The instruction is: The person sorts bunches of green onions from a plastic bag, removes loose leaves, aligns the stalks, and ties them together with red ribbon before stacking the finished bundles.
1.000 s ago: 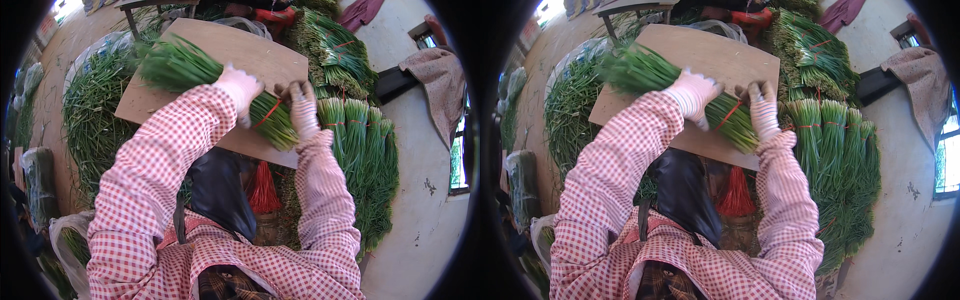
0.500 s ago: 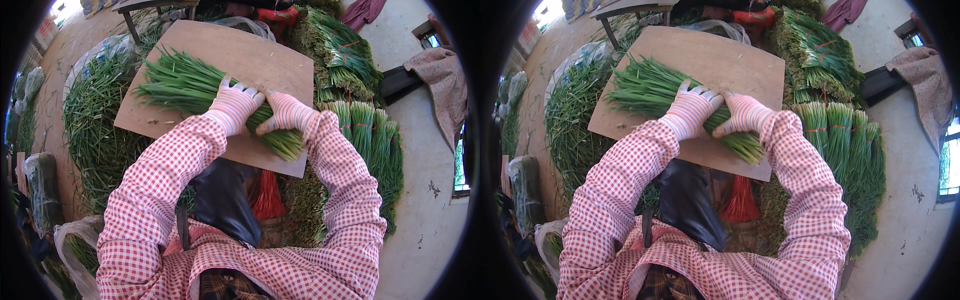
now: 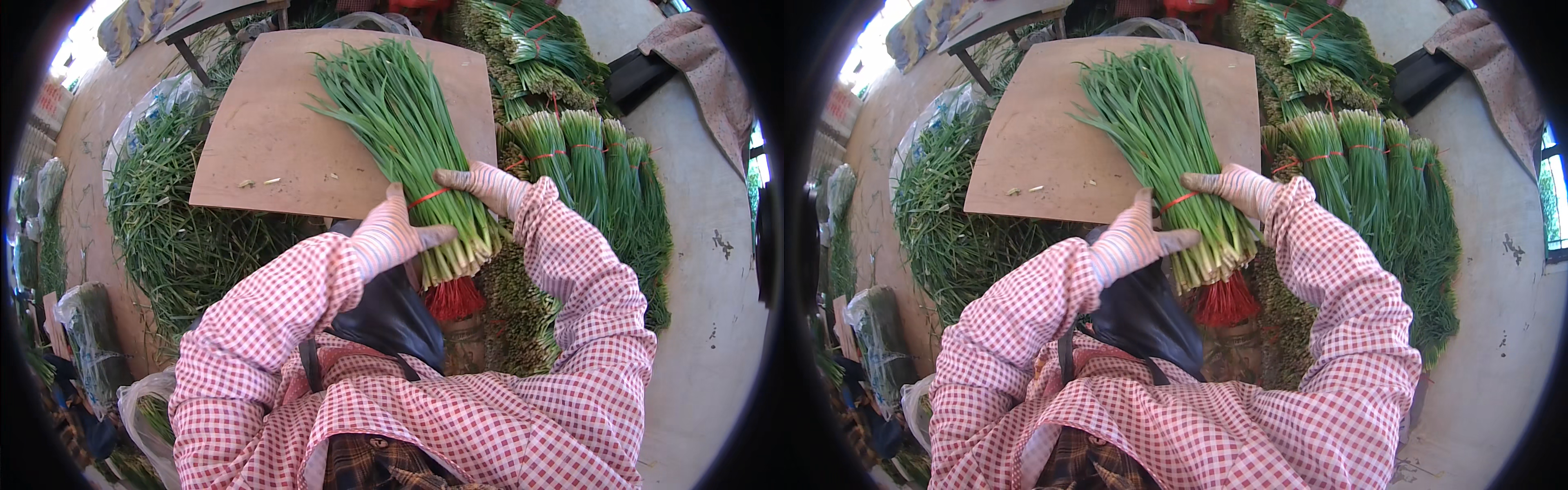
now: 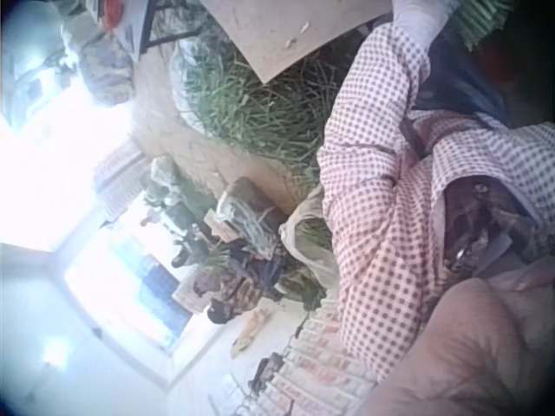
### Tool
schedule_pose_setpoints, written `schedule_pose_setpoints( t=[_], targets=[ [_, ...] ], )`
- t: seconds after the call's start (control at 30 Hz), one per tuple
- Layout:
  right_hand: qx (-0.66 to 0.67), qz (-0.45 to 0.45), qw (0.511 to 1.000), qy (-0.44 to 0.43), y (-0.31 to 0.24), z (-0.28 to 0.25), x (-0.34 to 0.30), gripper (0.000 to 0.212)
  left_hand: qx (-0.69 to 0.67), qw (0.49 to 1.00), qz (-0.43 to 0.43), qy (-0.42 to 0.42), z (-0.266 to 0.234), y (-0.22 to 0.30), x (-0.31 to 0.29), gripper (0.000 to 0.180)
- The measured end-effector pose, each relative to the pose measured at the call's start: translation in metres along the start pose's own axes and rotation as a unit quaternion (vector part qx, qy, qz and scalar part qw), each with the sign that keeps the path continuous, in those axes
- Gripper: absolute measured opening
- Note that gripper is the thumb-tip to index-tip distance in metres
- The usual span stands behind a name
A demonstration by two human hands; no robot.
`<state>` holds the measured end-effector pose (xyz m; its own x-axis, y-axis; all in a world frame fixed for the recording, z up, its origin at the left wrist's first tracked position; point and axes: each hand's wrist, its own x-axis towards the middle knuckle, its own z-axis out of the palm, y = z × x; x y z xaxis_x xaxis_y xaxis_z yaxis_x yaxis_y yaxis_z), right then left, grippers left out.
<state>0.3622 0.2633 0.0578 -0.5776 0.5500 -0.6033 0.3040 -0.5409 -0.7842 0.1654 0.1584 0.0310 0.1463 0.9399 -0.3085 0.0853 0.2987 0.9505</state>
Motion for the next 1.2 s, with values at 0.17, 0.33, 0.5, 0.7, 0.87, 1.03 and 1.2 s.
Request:
schedule_pose_setpoints(
  t=[0.17, 0.33, 0.5, 0.7, 0.87, 1.03, 1.2],
  targets=[
    [0.048, -0.061, 0.995, 0.055, 0.012, 0.017, -0.027, 0.072, -0.128, 0.988, 0.024, 0.085, 0.056, -0.016, -0.002, 0.135],
    [0.115, -0.127, 0.983, 0.072, 0.014, 0.052, -0.043, 0.064, -0.264, 0.959, 0.1, 0.034, 0.056, -0.047, -0.008, 0.131],
    [0.122, -0.316, 0.932, 0.13, 0.029, 0.071, -0.05, 0.077, -0.214, 0.946, 0.244, 0.009, 0.047, -0.022, -0.034, 0.142],
    [0.081, -0.489, 0.864, 0.093, -0.053, 0.062, -0.052, 0.087, 0.066, 0.869, 0.488, 0.048, -0.015, 0.059, 0.008, 0.146],
    [-0.024, -0.459, 0.874, 0.16, -0.035, 0.023, -0.015, 0.083, -0.485, 0.831, 0.175, -0.209, -0.011, 0.057, 0.072, 0.086],
    [0.203, -0.287, 0.936, 0.005, -0.04, 0.092, 0.021, 0.063, -0.472, 0.873, 0.115, -0.04, -0.081, -0.067, 0.129, 0.048],
    [-0.352, -0.414, 0.801, 0.252, -0.099, 0.053, -0.022, 0.078, -0.239, 0.929, 0.271, 0.075, 0.0, 0.042, 0.045, 0.05]
  ],
)
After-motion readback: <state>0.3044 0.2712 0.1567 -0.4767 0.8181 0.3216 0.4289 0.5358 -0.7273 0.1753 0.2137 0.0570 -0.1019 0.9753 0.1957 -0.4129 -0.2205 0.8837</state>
